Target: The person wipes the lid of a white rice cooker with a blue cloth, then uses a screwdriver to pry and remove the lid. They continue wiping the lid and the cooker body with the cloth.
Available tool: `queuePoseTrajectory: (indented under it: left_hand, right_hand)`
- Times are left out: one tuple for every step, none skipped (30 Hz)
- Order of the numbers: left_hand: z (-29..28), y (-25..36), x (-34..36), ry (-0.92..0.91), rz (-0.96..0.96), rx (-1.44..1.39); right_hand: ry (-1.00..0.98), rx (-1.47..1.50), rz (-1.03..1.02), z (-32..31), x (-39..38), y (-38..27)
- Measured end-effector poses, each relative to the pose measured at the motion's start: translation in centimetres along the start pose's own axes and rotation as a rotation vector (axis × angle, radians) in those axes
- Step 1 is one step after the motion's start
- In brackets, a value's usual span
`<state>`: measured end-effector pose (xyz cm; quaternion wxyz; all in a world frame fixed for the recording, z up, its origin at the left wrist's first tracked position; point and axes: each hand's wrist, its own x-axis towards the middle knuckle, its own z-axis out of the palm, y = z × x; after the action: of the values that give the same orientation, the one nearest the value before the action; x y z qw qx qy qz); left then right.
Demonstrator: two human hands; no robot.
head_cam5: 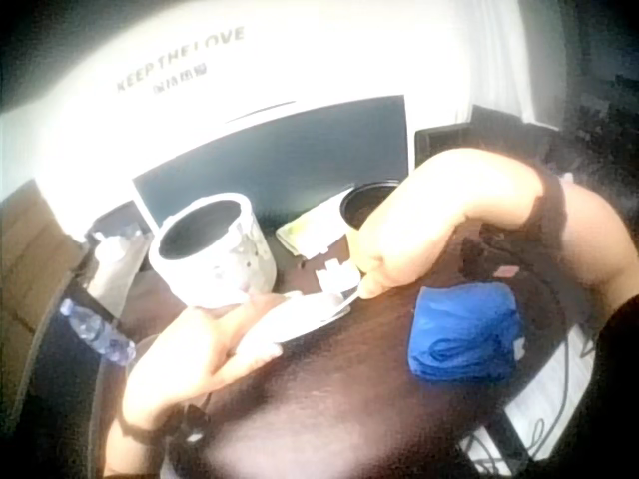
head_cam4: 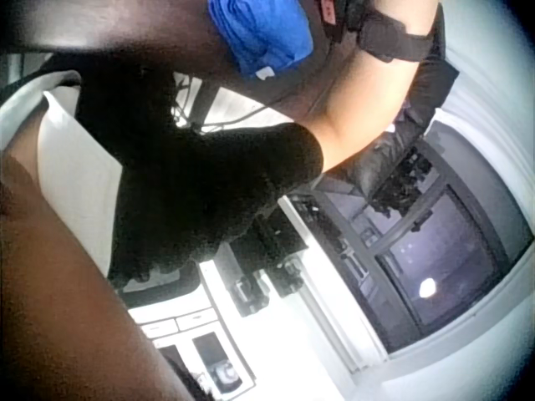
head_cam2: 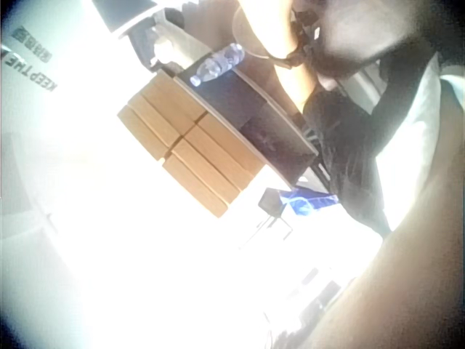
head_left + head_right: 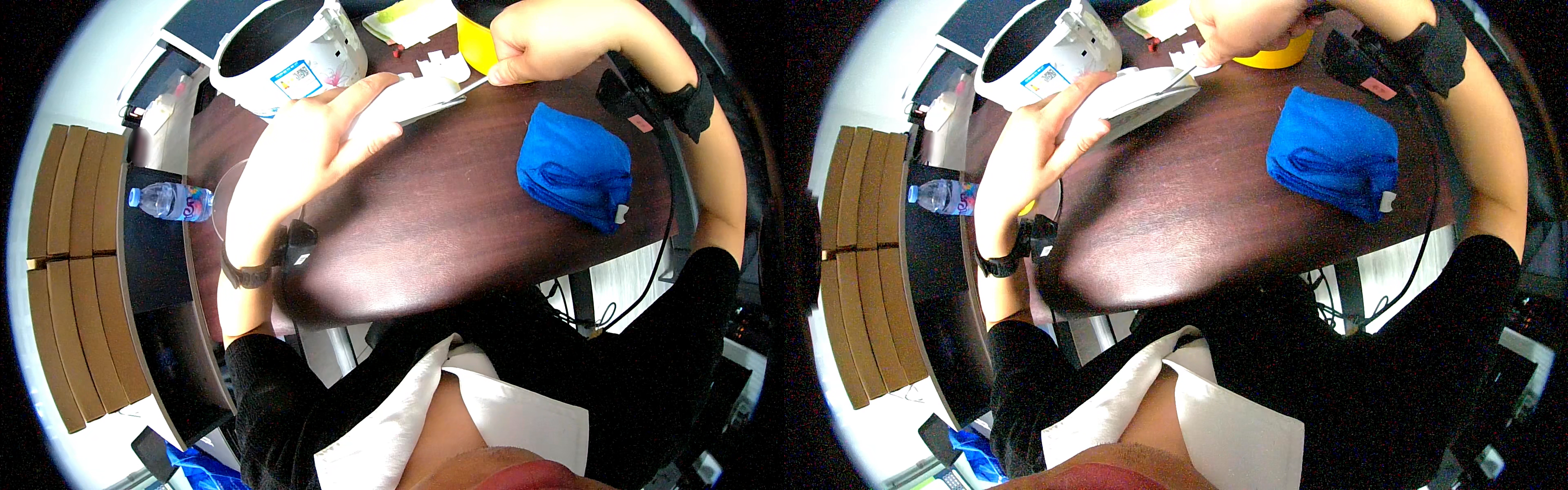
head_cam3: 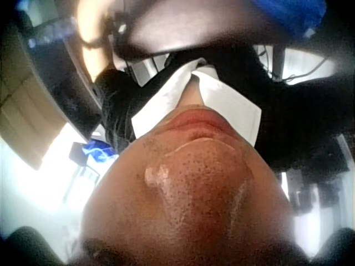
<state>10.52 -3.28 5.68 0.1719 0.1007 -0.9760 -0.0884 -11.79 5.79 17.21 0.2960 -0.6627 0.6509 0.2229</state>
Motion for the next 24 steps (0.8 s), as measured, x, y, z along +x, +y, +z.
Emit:
queuePoseTrajectory:
  left_hand:
    - [-0.1, 0.1, 0.2, -0.011, -0.005, 0.002]
    - [-0.2, 0.2, 0.4, -0.023, -0.009, 0.003]
    - [-0.2, 0.2, 0.6, -0.008, 0.017, -0.014]
    - [-0.1, 0.1, 0.4, 0.003, 0.020, -0.017]
    - [0.0, 0.1, 0.1, 0.014, 0.024, -0.020]
    - [0.0, 0.1, -0.1, 0.007, 0.016, -0.014]
    - [-0.1, 0.1, 0.1, 0.002, 0.022, -0.015]
    - [-0.1, 0.1, 0.1, -0.002, 0.029, -0.016]
    - [-0.1, 0.0, 0.2, -0.002, 0.029, -0.022]
    - [0.0, -0.1, 0.6, -0.003, 0.043, -0.033]
    - [0.0, -0.2, 0.7, -0.004, 0.043, -0.037]
    - [-0.1, -0.2, 0.7, -0.001, 0.045, -0.042]
    - [-0.2, -0.2, 0.4, 0.002, 0.036, -0.043]
    - [-0.3, -0.2, 0.2, 0.005, 0.027, -0.044]
    - [-0.5, -0.2, 0.0, 0.012, 0.007, -0.057]
    - [-0.4, -0.6, 0.8, 0.024, 0.037, -0.099]
    - [-0.3, -0.7, 0.4, 0.025, 0.007, -0.109]
    - [-0.2, -0.7, 0.0, 0.023, -0.006, -0.106]
    - [-0.2, -0.5, -0.1, 0.025, 0.004, -0.112]
    - [-0.3, -0.5, -0.1, 0.027, 0.013, -0.119]
    - [-0.4, -0.4, 0.0, 0.018, 0.018, -0.118]
    - [-0.6, -0.3, 0.1, 0.009, 0.016, -0.114]
    - [-0.6, -0.2, 0.2, 0.000, 0.014, -0.111]
    - [-0.6, -0.2, 0.2, 0.005, 0.018, -0.112]
  right_hand:
    - [0.003, 0.008, 0.011, 0.2, -0.4, -0.3]
    - [-0.003, 0.039, 0.038, 0.2, -0.7, -0.3]
    - [-0.013, 0.048, 0.058, 0.2, -1.0, -0.3]
    - [-0.023, 0.046, 0.051, 0.2, -0.7, -0.3]
    - [-0.037, 0.021, 0.036, 0.2, -0.2, -0.2]
    - [-0.060, 0.012, 0.012, 0.2, 0.5, 0.1]
    - [-0.080, 0.009, 0.005, 0.1, 0.7, 0.4]
    - [-0.109, 0.021, -0.012, 0.0, 1.2, 1.2]
    - [-0.138, 0.032, -0.030, 0.0, 1.7, 2.1]
    - [-0.158, 0.106, -0.055, 0.2, 2.1, 3.2]
    - [-0.179, 0.172, -0.093, 0.4, 2.9, 4.2]
    - [-0.198, 0.239, -0.130, 0.4, 3.4, 4.8]
    - [-0.295, 0.278, -0.142, -0.3, 3.5, 4.7]
    - [-0.391, 0.317, -0.153, -1.3, 3.5, 4.3]
    - [-0.318, 0.350, -0.121, -1.1, 3.3, 3.8]
    - [-0.234, 0.412, -0.042, -0.8, 2.0, 3.7]
    - [0.006, 0.431, 0.021, 1.1, 1.5, 2.3]
    - [0.083, 0.396, 0.040, 1.8, 1.3, 1.6]
    - [0.164, 0.370, 0.083, 2.4, 0.3, 0.8]
    - [0.083, 0.291, 0.082, 1.8, -0.7, 0.2]
    - [0.078, 0.251, 0.051, 1.8, -1.0, 0.5]
    - [0.073, 0.211, 0.015, 1.9, -1.1, 0.9]
    - [0.070, 0.171, -0.022, 2.1, -1.3, 1.2]
    - [0.068, 0.175, -0.101, 1.9, -1.6, 1.8]
